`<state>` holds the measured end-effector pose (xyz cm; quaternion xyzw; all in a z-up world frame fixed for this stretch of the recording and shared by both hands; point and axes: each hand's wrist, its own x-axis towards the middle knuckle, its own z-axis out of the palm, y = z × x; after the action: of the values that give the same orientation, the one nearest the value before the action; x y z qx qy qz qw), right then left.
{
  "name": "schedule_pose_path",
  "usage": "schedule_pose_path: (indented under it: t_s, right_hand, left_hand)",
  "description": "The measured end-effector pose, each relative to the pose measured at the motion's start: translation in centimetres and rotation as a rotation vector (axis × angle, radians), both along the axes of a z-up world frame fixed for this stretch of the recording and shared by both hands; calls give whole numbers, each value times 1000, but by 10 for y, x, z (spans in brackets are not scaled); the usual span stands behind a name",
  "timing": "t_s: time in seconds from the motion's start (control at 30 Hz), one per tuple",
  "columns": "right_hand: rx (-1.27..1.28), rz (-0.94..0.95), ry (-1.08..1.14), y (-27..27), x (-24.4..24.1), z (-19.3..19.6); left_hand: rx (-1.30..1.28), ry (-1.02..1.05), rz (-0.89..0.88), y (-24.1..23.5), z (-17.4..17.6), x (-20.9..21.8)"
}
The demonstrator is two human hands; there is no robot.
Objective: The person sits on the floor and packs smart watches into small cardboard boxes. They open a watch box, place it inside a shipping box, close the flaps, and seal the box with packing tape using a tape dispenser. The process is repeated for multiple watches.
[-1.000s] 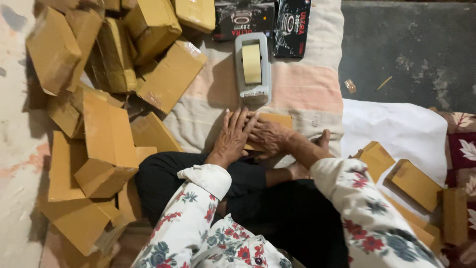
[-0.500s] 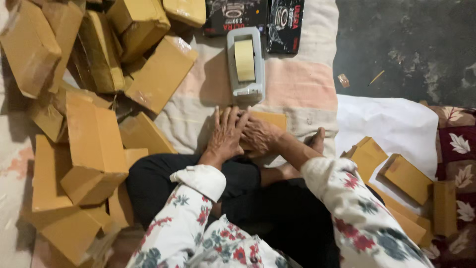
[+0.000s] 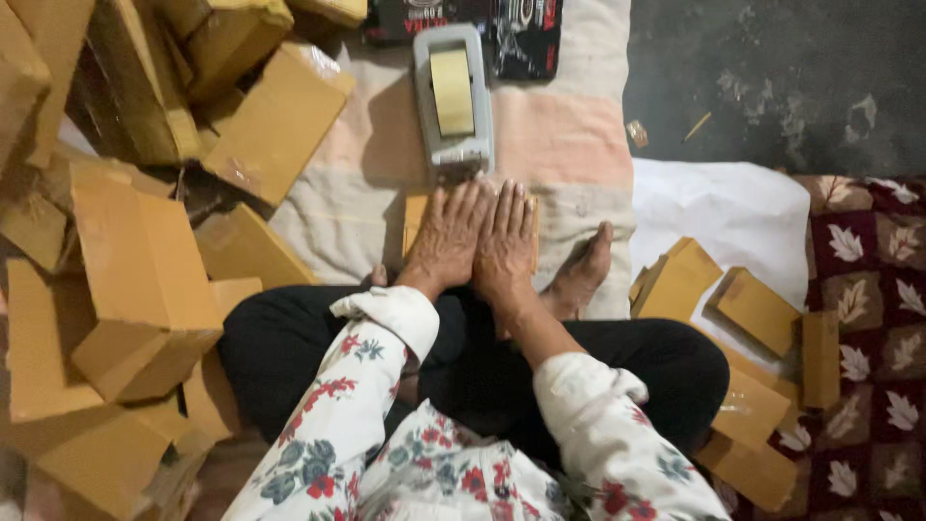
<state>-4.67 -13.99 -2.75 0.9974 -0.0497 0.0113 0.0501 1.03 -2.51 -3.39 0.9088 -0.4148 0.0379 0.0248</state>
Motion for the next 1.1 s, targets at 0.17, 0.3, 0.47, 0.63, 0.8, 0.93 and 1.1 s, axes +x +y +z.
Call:
schedule_pose_path:
  t_s: [0.17,0.3,0.47,0.63,0.8,0.93,1.1]
  right_hand:
    - [82,-2,-61,9,-11,-9]
    - [104,100,-25,-9,-8,17]
    - [253,169,153,-34,7,42]
    - [261,194,207,-43,13,50]
    - [225,203,56,-33,-4,38]
    - [-1,238,-120,-17,-22,9]
    - [-309,396,-322,-27,-14,6]
  left_hand:
    - [-16,9,136,2,-5,-15]
    - [19,32,205,-1,18,-24]
    - [32,243,231,4,43,-12]
    - [32,269,226,3,61,-6]
    - [138,221,281,6,43,-22]
    - [88,-164,237,-4,5,-23]
    - [50,-299,104,-4,-1,-14]
